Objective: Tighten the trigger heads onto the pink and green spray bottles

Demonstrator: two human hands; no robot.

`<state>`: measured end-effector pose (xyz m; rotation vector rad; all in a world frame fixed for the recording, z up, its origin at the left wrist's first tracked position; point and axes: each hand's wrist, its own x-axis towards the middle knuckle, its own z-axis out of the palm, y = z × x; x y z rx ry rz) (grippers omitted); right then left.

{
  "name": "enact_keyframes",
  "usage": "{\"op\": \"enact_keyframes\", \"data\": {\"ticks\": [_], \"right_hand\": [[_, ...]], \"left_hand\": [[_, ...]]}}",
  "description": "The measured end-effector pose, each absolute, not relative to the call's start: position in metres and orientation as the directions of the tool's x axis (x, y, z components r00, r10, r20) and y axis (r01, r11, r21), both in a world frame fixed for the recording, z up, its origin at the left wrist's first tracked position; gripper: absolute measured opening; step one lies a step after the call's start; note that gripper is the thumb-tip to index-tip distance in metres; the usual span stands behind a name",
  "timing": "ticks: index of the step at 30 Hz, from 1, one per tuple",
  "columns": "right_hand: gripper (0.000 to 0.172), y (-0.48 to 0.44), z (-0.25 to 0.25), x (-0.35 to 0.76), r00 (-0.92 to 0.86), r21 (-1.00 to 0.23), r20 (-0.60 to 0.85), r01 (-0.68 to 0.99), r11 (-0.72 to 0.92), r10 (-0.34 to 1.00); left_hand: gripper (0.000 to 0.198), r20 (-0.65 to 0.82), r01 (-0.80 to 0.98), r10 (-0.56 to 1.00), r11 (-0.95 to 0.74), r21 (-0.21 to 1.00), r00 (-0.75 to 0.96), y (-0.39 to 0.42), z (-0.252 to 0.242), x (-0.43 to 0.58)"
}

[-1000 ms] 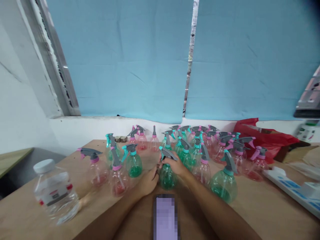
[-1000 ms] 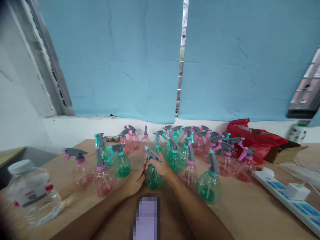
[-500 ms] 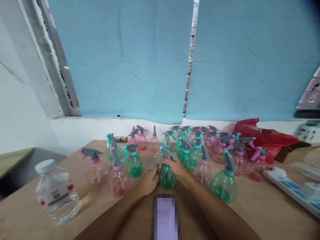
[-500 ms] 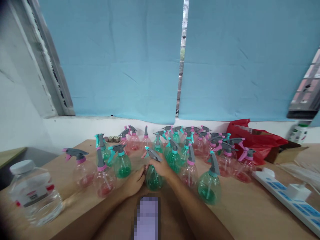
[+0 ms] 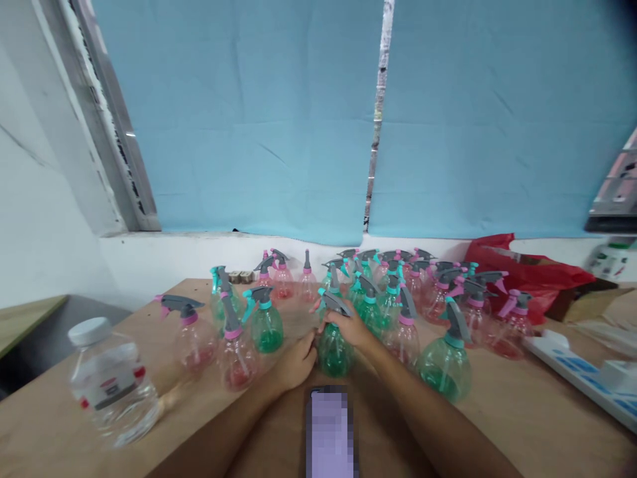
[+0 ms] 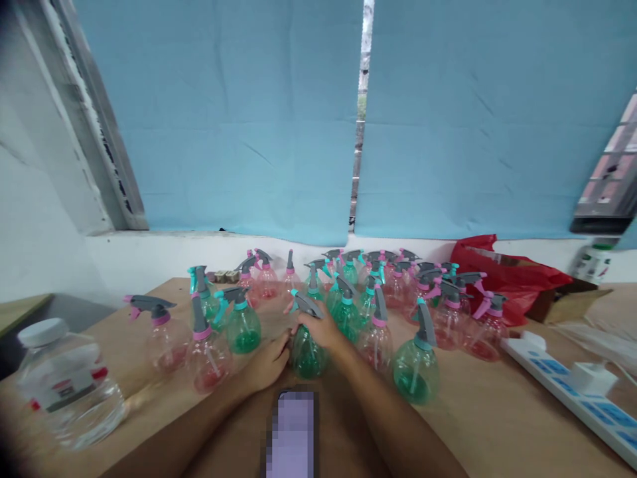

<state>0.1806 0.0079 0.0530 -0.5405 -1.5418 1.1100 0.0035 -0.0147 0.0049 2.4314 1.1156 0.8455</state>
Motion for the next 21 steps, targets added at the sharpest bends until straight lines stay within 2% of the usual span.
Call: {"op": "enact_keyframes", "data": {"ticks": [7, 9, 13, 17, 21], "right_hand": [[0.022, 0.014, 0.04, 0.17, -0.14, -0.819, 0.574, -0.109, 0.564, 0.807], [0.024, 0.011, 0.036, 0.164, -0.029, -0.814, 0.581, -0.013, 0.581, 0.813], [0.041, -0.002, 0.037, 0.152, 0.157, -0.773, 0.629, 0.235, 0.589, 0.761], [0.053, -0.011, 0.04, 0.144, 0.151, -0.689, 0.719, 0.283, 0.667, 0.679], [0.058, -0.011, 0.034, 0.146, 0.035, -0.618, 0.772, 0.276, 0.737, 0.634]], "left_hand": [[0.028, 0.473, 0.567, 0.813, -0.579, 0.587, 0.34, -0.016, 0.009, 0.002], [0.032, 0.503, 0.546, 0.797, -0.598, 0.586, 0.334, -0.019, 0.011, 0.002], [0.047, 0.553, 0.536, 0.743, -0.662, 0.524, 0.377, -0.023, 0.014, 0.002], [0.067, 0.539, 0.607, 0.764, -0.626, 0.489, 0.354, -0.025, 0.011, 0.002], [0.072, 0.503, 0.689, 0.825, -0.522, 0.503, 0.258, -0.022, 0.007, 0.005]]}}
